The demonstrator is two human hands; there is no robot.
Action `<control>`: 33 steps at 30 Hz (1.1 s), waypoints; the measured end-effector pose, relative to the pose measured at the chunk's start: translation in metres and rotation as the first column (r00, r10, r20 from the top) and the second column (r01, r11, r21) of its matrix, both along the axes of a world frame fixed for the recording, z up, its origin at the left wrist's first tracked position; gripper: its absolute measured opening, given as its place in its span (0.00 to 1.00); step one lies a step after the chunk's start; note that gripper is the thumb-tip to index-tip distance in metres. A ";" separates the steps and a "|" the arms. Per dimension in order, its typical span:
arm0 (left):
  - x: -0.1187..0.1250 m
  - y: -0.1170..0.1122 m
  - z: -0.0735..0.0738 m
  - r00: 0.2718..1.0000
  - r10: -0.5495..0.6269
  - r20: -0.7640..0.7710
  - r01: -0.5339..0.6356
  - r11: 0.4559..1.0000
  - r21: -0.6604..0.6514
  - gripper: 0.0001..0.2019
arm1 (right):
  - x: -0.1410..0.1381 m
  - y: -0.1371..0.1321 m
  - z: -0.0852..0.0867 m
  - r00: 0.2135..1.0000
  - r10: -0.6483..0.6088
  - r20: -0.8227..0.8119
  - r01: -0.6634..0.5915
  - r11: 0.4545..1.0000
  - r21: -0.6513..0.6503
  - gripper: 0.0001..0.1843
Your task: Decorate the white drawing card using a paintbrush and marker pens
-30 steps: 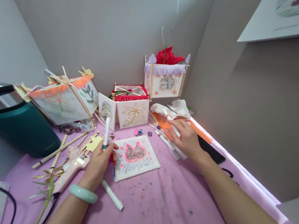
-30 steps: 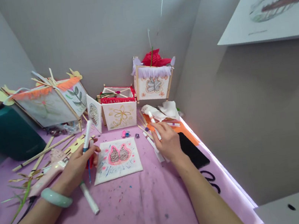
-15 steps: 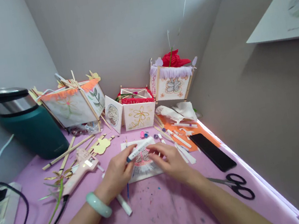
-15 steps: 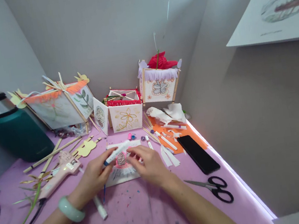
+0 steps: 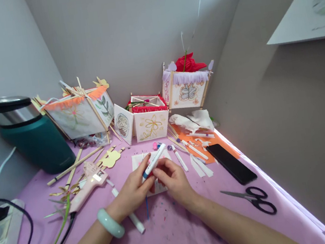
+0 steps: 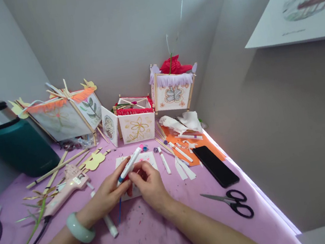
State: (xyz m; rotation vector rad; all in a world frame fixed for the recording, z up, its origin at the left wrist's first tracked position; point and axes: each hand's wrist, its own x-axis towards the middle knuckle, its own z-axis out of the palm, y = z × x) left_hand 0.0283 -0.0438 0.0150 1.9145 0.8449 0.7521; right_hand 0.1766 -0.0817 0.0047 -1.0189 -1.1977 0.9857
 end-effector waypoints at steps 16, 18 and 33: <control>0.001 -0.001 0.001 0.998 -0.059 -0.013 0.058 0.993 -0.099 0.26 | 0.044 0.009 0.032 0.922 -0.347 0.173 0.348 0.937 0.025 0.15; -0.002 0.005 0.003 0.997 0.059 0.053 -0.051 0.988 -0.144 0.21 | 0.074 0.014 0.043 0.725 -0.451 0.521 0.456 0.881 0.127 0.14; -0.022 0.034 -0.002 0.721 0.490 -0.491 -0.447 0.869 0.210 0.18 | 0.064 0.008 0.012 0.192 -0.032 0.981 0.385 0.922 -0.045 0.11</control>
